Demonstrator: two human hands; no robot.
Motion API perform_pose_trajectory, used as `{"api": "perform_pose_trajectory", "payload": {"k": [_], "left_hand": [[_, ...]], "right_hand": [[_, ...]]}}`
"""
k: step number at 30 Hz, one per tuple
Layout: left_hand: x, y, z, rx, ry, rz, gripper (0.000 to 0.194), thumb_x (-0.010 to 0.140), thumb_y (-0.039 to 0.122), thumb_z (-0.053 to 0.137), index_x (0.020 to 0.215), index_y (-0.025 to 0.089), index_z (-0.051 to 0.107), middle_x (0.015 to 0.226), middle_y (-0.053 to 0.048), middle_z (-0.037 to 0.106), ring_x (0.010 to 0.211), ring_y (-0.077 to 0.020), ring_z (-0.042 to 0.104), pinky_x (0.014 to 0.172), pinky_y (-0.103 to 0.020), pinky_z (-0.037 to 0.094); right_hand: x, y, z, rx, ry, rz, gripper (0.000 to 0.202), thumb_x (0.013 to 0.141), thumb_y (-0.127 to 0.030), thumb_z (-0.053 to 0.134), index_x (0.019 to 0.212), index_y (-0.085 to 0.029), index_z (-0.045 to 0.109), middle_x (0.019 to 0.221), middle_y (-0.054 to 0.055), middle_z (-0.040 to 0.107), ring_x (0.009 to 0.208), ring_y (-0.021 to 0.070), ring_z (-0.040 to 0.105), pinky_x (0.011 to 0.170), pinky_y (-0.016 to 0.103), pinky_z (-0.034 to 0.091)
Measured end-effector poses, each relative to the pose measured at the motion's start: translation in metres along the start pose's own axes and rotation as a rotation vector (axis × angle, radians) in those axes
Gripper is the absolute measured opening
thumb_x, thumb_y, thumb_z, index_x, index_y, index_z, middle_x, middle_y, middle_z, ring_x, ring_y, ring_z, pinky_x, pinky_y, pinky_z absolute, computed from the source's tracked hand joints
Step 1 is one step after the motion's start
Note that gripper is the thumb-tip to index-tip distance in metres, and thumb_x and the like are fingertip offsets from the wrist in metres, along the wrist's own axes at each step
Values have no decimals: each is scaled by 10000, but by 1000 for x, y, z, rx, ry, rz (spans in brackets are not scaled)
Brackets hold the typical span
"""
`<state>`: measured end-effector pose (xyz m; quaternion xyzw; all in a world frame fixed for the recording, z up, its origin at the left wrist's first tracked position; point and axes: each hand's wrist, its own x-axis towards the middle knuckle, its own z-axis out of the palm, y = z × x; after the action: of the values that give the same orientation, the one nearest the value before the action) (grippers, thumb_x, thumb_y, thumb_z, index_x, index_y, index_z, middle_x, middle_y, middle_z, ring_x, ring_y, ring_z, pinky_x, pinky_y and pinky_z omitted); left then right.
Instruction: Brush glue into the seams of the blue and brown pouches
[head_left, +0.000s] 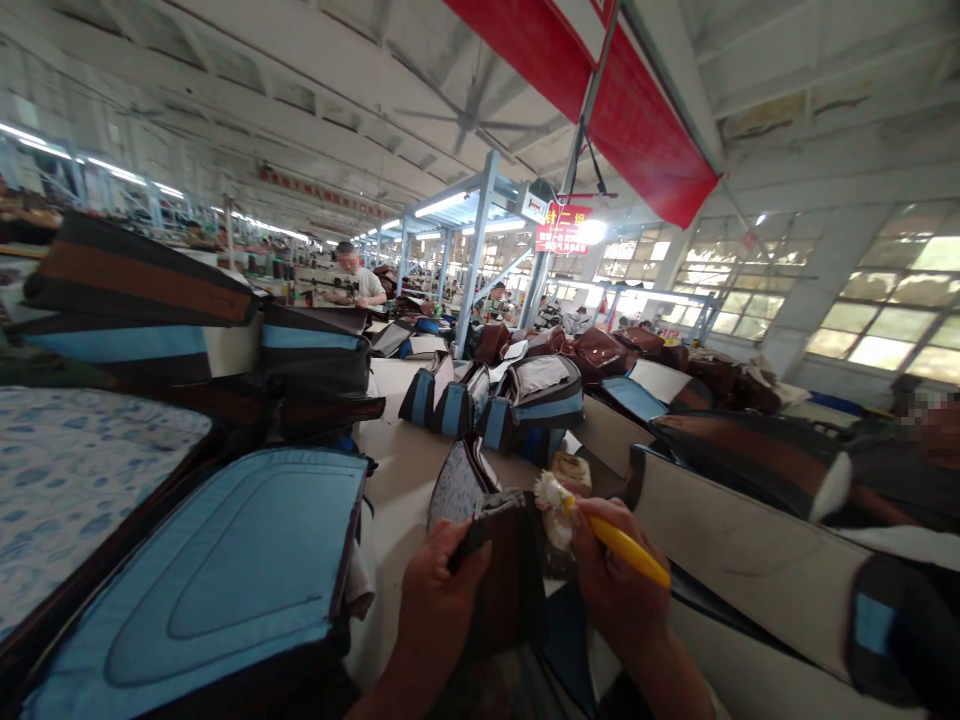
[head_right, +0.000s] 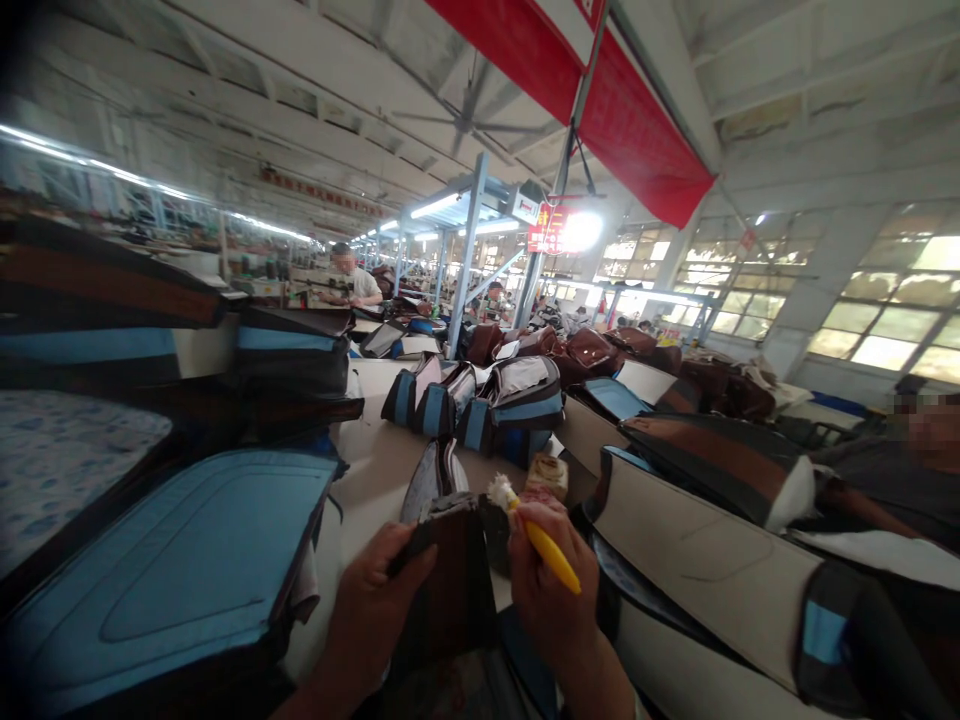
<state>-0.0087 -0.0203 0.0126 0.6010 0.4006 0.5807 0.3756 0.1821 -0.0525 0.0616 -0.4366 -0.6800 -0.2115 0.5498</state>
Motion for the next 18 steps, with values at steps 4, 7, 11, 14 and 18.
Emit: {"api": "perform_pose_trajectory", "payload": {"k": [4,7,11,14,18], "left_hand": [[1,-8,7,429,57,559,167,914,158,519,971,168,676,824,-40,629,758,-169,595,697,-278,501],[-1,-9,16,597,67,822,165,915,97,495,966,142,645,765,-42,608,701,-167,559,659,-282,499],[-5,-10,21,649,19,901,145,920,88,484,964,121,617,766,-58,599,696,-171,550,643,-293,507],[-6,-12,20,680,11,917,149,924,94,470,959,119,612,773,-62,599,701,-178,553,640,-309,513],[-6,-12,22,717,2,931,126,921,109,490,929,129,614,762,-54,596,691,-182,556,628,-320,512]], "right_hand": [[23,-19,-23,116,68,136,62,943,-202,573,981,-232,611,890,10,635,775,137,627,723,243,525],[34,-33,-32,176,-4,99,71,931,-183,580,969,-236,607,869,-1,626,740,129,610,691,244,510],[37,-29,-31,179,-338,-68,109,922,-122,540,953,-223,568,786,-10,608,738,149,598,735,300,487],[40,-21,-31,106,-426,-169,109,911,-103,531,934,-208,546,790,7,617,739,159,595,782,331,481],[45,-22,-34,103,-387,-170,111,914,-105,533,942,-212,539,806,11,620,723,155,583,758,322,474]]}}
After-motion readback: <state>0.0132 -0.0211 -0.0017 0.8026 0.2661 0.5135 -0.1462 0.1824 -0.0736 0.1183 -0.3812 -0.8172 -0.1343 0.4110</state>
